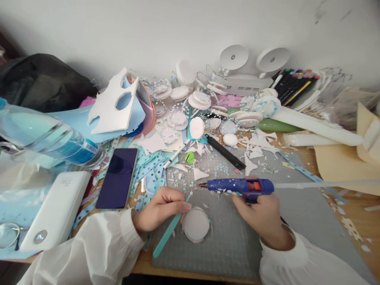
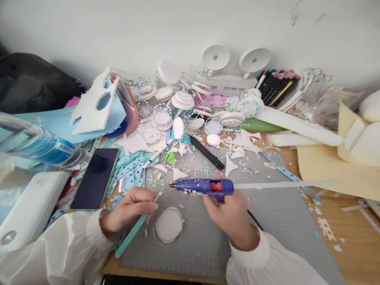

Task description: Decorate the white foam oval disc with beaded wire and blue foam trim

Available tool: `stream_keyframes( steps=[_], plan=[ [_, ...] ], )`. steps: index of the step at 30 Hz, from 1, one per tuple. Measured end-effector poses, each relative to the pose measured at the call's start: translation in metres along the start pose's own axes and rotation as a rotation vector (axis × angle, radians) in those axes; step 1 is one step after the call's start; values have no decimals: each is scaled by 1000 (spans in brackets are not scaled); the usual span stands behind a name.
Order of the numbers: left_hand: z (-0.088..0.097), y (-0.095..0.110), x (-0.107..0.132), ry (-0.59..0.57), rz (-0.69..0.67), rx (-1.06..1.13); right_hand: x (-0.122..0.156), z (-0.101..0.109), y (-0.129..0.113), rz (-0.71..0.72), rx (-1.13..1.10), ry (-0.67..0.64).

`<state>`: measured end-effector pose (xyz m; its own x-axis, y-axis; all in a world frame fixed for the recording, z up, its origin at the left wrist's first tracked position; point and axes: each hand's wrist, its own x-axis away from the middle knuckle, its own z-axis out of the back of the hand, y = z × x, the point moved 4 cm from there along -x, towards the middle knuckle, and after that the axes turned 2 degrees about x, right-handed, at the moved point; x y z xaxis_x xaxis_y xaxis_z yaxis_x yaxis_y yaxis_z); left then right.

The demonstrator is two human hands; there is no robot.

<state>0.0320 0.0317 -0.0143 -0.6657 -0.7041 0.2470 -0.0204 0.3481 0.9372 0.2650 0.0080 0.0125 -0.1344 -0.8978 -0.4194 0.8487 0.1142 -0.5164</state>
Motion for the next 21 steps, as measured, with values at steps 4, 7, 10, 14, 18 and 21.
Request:
stream_keyframes(
  steps=[4,7,10,14,18,21],
  plan=[
    [2,0,-2,38,-15,18,7,24,31,-203,154,84],
    [3,1,-1,80,-19,49,24,49,64,-375,300,103],
    [3,3,-1,115,-37,49,41,68,88,-376,394,131],
    [3,3,0,145,-62,40,55,69,106,-226,399,39],
    [6,0,-2,166,-74,2,64,66,118,-167,432,29],
    [7,-1,-3,152,-76,5,66,67,118,-230,438,23]
  ],
)
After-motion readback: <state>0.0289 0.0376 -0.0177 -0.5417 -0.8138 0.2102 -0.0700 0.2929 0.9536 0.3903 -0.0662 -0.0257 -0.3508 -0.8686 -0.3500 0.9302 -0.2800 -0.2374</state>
